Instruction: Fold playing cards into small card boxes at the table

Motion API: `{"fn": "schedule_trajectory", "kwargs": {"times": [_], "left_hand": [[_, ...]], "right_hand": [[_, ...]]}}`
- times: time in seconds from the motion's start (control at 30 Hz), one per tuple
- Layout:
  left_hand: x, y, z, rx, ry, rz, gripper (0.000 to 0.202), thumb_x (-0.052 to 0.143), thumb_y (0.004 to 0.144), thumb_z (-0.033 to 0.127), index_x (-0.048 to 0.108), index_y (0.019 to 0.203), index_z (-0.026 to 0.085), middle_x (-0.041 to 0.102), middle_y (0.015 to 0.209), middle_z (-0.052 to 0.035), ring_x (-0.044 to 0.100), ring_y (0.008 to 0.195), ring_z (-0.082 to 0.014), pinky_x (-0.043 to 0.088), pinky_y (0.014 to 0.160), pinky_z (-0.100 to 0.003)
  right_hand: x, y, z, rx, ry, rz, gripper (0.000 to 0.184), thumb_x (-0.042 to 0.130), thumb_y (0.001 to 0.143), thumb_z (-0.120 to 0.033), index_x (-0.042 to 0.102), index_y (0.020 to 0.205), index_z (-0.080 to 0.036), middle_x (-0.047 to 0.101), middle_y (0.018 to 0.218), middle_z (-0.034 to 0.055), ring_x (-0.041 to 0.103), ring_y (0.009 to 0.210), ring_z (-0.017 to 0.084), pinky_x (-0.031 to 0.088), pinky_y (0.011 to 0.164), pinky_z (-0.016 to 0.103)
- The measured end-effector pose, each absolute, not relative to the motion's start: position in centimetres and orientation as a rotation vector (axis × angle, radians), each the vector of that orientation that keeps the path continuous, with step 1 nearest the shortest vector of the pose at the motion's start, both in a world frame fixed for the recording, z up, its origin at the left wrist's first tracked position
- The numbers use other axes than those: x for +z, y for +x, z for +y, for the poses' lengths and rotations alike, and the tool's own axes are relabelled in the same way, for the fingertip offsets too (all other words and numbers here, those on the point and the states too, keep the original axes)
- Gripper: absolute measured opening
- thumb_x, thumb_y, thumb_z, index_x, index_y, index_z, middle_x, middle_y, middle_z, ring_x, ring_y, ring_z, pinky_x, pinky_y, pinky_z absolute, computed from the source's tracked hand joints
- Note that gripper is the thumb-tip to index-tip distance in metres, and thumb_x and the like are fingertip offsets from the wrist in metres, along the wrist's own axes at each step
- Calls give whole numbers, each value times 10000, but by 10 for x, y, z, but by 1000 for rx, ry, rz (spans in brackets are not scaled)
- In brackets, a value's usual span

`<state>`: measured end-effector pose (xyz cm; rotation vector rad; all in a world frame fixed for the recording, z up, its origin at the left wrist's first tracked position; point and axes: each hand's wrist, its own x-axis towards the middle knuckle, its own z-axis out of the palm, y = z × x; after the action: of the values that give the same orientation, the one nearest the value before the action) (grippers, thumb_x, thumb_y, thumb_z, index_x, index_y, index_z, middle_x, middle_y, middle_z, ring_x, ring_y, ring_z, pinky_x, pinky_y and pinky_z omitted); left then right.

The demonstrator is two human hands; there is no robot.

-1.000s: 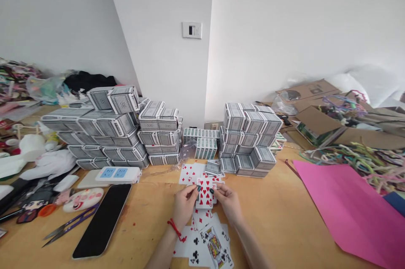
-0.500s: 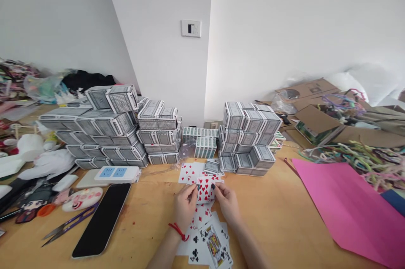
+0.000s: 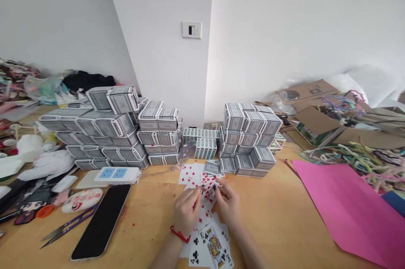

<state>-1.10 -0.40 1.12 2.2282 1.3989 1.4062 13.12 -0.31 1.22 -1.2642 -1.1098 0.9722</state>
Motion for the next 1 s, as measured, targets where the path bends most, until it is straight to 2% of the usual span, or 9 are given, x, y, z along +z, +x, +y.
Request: {"fn": "schedule_trajectory", "kwargs": {"times": [0.07,0.2,0.33,0.53,0.7,0.87,1.0], "left_hand": [[10,-11,-5,1402,2261,1402,243,451,815,157,642,958,203,693,835,-66,637,780,-170,506,729,-278],[10,-11,-7,1402,2312,1405,255,442,818,150,637,976,199,695,865,-70,642,809,-174,512,753,-281],[13,-8,-8,1396,2344,1382,256,437,821,152,633,980,200,697,884,-66,647,821,-173,518,765,-283],[17,0,-8,1561,2336,1331,210,472,805,129,638,926,173,704,829,-55,656,762,-154,532,732,-264],[17,1,-8,1567,2338,1322,204,481,801,131,637,925,173,704,826,-50,658,752,-152,537,720,-259],[16,4,-11,1564,2350,1315,201,501,782,109,639,911,177,704,826,-45,657,751,-153,534,716,-262],[19,6,-13,1574,2249,1325,192,500,784,114,643,895,178,701,802,-41,653,728,-144,528,693,-247]], "right_hand": [[13,132,-2,976,-1245,-1098,357,577,693,-458,626,890,-164,608,605,9,548,535,134,478,517,233],[16,132,-3,989,-1260,-1091,332,564,691,-483,649,789,-178,651,687,35,584,562,155,478,475,233],[15,131,-6,852,-1292,-1137,284,549,715,-441,650,773,-182,661,692,35,601,605,163,479,518,225],[5,128,-10,590,-1438,-1233,263,468,773,-400,590,732,-169,633,625,14,544,464,111,442,462,191],[8,129,-10,539,-1421,-1268,288,452,778,-419,596,752,-170,658,671,34,587,511,127,460,494,194],[8,128,-12,618,-1448,-1255,283,447,788,-424,575,733,-178,612,566,-4,521,350,91,418,384,177],[10,130,-11,765,-1356,-1163,277,489,758,-433,573,731,-171,617,630,21,543,412,109,448,387,192]]}}
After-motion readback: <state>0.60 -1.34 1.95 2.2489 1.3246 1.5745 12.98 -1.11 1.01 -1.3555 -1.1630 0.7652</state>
